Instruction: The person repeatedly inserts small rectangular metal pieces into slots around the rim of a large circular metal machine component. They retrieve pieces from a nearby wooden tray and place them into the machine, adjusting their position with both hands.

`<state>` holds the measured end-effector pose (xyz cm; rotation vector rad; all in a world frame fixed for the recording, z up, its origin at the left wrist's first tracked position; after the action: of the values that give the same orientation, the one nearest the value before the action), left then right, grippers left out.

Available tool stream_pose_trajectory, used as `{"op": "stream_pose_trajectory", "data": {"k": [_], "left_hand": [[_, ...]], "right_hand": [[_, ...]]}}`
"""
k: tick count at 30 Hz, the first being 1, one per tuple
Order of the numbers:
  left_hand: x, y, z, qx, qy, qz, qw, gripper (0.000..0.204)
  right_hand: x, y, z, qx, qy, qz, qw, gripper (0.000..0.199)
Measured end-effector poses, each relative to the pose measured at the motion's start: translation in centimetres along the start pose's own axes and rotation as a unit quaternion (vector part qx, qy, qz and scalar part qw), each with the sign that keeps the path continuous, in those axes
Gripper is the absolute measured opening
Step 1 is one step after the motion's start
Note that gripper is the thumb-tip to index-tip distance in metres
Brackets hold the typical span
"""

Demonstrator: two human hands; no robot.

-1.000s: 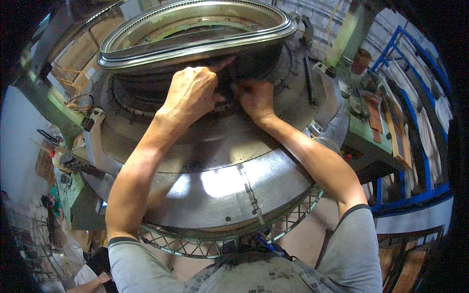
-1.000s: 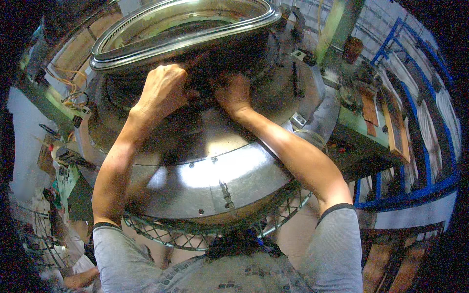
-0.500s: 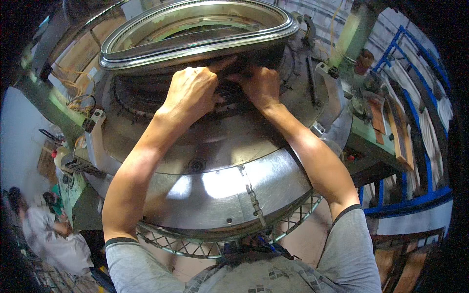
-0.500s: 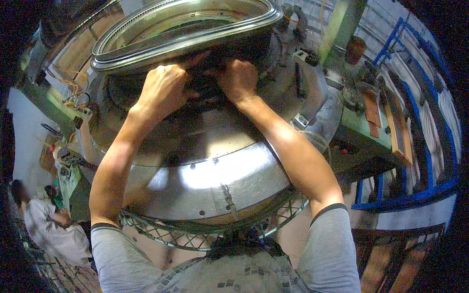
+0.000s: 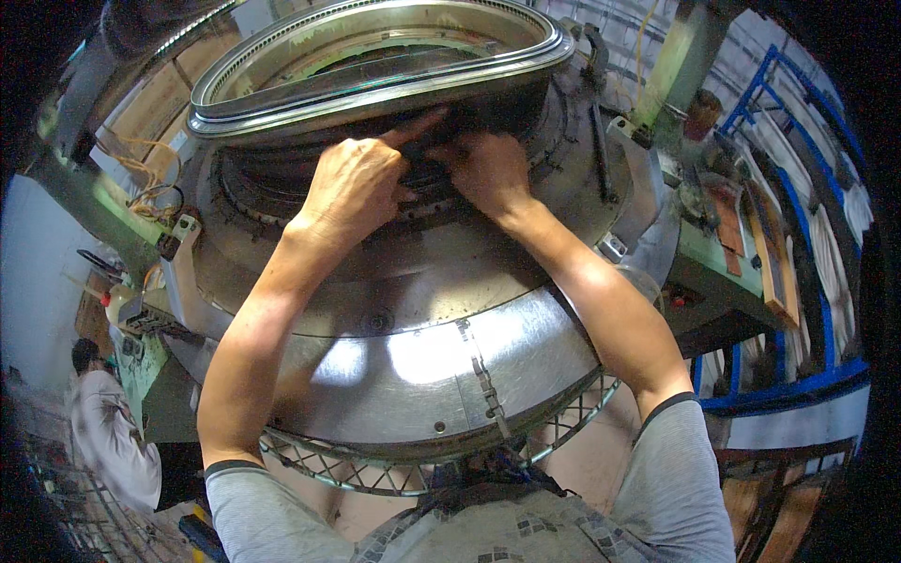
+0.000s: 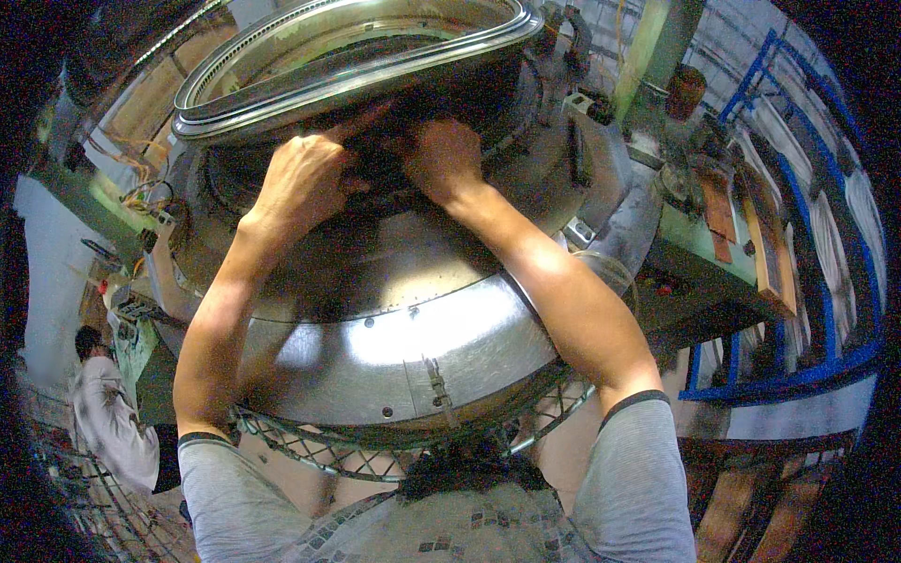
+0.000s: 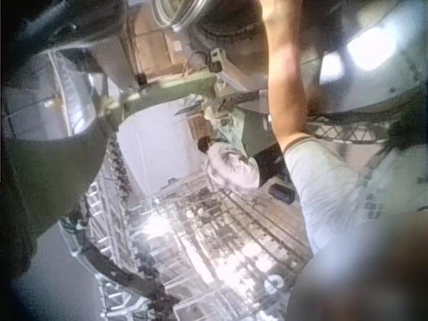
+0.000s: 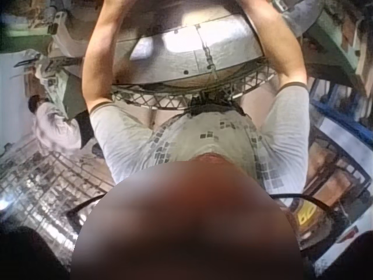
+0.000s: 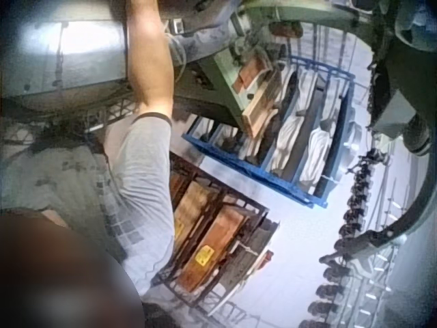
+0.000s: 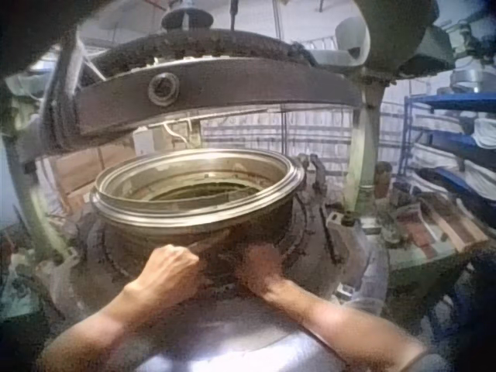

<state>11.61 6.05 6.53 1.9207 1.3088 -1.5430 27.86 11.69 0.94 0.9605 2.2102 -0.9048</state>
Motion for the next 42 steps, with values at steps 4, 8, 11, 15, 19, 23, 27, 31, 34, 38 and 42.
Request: {"op": "stream_pose_trajectory", "data": {"k": [4,8,11,15,19,23,27,31,34,38,42], "left_hand": [[-0.4,0.2,0.2,-0.005,0.025,0.022,0.999,0.084],[-0.7,0.3,0.1,-0.01,0.021,0.022,0.999,0.086],[-0.9,0.5,0.4,-0.013,0.035,0.018,0.999,0.084],[-0.8,0.6,0.3,-0.011,0.054,0.021,0.998,0.08],[-0.4,0.1,0.2,-0.006,0.035,0.012,0.999,0.061],[-0.2,-0.1,0.3,-0.007,0.021,-0.018,1.0,0.047],[-0.6,-0.3,0.8,0.003,0.028,-0.021,0.999,0.042],[-1.1,-1.0,1.9,-0.002,0.037,-0.036,0.999,0.08],[-1.6,-1.6,2.9,-0.012,0.046,-0.035,0.998,0.099],[-2.2,-1.9,4.1,-0.046,0.042,-0.02,0.998,0.082],[-2.9,-0.9,5.4,-0.014,0.076,0.03,0.997,0.044]], "right_hand": [[0.4,-0.8,0.6,-0.044,0.024,-0.035,0.998,0.019],[-0.3,-0.9,0.9,-0.048,0.024,-0.034,0.998,0.021],[-0.8,0.0,0.5,0.016,-0.006,-0.006,1.0,0.024],[-0.4,1.2,0.1,0.088,-0.044,0.009,0.995,0.027],[1.4,1.6,0.8,0.188,-0.052,-0.587,0.786,0.02],[1.2,1.4,0.3,0.208,-0.056,-0.665,0.715,0.017],[0.4,0.6,0.3,0.222,-0.082,-0.641,0.73,0.019],[1.7,-2.0,1.5,0.23,-0.186,-0.705,0.644,0.023],[2.2,-2.3,1.3,0.241,-0.172,-0.754,0.587,0.027],[0.9,0.9,1.2,0.322,-0.03,-0.753,0.574,0.03],[-4.6,1.2,2.1,0.083,-0.021,-0.674,0.734,0.025]]}}
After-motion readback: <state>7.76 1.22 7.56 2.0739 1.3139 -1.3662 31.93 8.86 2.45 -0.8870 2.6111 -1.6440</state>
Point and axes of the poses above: each hand's wrist, its own z-axis away from the middle knuckle, its own x-axis out of the palm, y = z × x, the point moved 5 cm from there along -z, towards the middle knuckle, and after that the axes turned 6 degrees about -z, right-handed, at the moved point
